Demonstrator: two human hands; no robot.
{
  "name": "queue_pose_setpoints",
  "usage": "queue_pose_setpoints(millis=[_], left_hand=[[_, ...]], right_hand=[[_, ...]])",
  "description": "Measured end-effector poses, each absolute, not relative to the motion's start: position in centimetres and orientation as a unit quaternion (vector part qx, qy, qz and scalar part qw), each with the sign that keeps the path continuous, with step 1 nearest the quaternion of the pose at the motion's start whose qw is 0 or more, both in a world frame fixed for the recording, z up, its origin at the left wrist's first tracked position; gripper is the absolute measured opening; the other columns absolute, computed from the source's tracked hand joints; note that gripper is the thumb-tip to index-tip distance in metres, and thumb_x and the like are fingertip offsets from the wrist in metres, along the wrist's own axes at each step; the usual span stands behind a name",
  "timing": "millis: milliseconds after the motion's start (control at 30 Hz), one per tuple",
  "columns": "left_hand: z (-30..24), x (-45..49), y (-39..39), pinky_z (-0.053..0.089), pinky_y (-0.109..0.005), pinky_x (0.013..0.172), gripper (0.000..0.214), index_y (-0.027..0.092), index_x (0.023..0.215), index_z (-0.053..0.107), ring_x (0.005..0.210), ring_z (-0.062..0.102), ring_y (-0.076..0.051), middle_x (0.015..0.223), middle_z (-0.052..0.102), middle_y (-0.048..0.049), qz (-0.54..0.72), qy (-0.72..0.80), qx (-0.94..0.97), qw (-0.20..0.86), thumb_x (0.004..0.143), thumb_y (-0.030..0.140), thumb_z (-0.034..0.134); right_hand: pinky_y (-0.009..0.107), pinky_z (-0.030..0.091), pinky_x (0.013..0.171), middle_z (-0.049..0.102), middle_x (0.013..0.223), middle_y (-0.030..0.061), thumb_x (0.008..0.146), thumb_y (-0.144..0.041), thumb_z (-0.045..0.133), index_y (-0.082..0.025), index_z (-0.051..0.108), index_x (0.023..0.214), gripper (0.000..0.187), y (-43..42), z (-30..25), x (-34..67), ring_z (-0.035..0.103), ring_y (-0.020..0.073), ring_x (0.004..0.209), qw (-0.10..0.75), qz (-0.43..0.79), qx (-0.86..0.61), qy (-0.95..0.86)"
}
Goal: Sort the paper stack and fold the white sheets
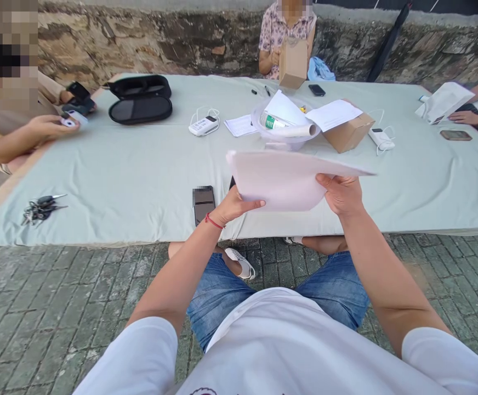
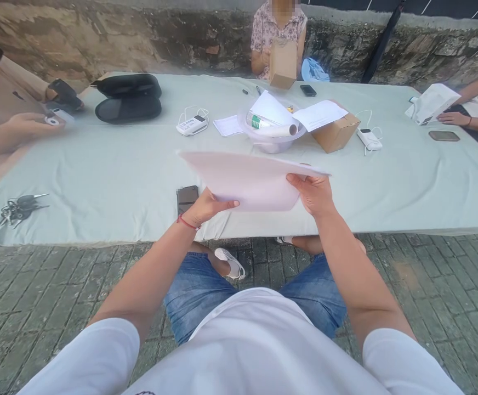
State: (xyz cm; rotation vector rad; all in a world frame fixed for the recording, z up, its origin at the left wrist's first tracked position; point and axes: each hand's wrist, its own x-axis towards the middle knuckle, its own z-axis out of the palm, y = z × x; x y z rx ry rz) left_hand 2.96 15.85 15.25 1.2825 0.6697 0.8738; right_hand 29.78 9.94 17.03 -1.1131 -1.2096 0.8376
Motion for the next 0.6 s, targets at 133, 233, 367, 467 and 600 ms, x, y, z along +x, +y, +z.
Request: queue_pose_setpoints(millis=[133, 233, 367, 467, 600], left_hand=[[12.1, 3.4, 13.6, 0.038, -0.045, 0.111, 0.055, 0.015, 0.115, 0.067, 0.124, 0.055, -0.031, 0.119, 0.069, -0.0109, 0.41, 0.34, 0.479, 0.698, 0.065, 0.03, 0.084], [9.1, 3.5, 10.9, 0.044, -0.046, 0.107, 0.055, 0.016, 0.12, 0.065, 0.119, 0.059, -0.03, 0.12, 0.068, -0.0118, 0.405, 0.361, 0.359, 0.759, 0.071, 0.035, 0.079], [4.8, 3.1, 6.4, 0.048, -0.046, 0.101, 0.052, 0.014, 0.114, 0.066, 0.105, 0.067, -0.03, 0.115, 0.07, -0.0149, 0.282, 0.404, 0.213, 0.844, 0.068, 0.03, 0.081], [2.1, 2.7, 3.6, 0.05, -0.045, 0.098, 0.045, 0.01, 0.11, 0.067, 0.101, 0.069, -0.03, 0.111, 0.071, -0.0179, 0.213, 0.409, 0.123, 0.879, 0.071, 0.029, 0.078], [0.1, 2.6, 1.6, 0.051, -0.043, 0.097, 0.04, 0.009, 0.109, 0.066, 0.097, 0.07, -0.029, 0.106, 0.072, -0.017, 0.202, 0.414, 0.037, 0.887, 0.074, 0.026, 0.074]], right_hand=[[0.04, 0.052, 0.089, 0.07, 0.11, 0.004, 0.077, -0.05, 0.072, -0.027, 0.063, 0.118, 0.047, 9.1, 16.5, 29.7, 0.063, 0.0243, 0.109, 0.57, 0.443, -0.497, -0.482], [0.036, 0.056, 0.08, 0.07, 0.112, 0.0034, 0.08, -0.05, 0.069, -0.029, 0.057, 0.124, 0.051, 7.1, 14.6, 30.2, 0.066, 0.0231, 0.1, 0.475, 0.536, -0.541, -0.44], [0.037, 0.057, 0.075, 0.072, 0.108, 0.0047, 0.079, -0.047, 0.07, -0.026, 0.059, 0.12, 0.047, 2.8, 9.6, 29.8, 0.069, 0.0244, 0.091, 0.374, 0.636, -0.584, -0.339], [0.038, 0.056, 0.082, 0.071, 0.11, 0.0059, 0.078, -0.044, 0.071, -0.023, 0.062, 0.111, 0.04, -0.9, 5.6, 28.8, 0.068, 0.0242, 0.095, 0.353, 0.648, -0.605, -0.299], [0.042, 0.054, 0.088, 0.072, 0.108, 0.0069, 0.078, -0.045, 0.071, -0.022, 0.064, 0.103, 0.035, -4.5, 2.5, 28.0, 0.068, 0.0241, 0.097, 0.368, 0.647, -0.627, -0.23]])
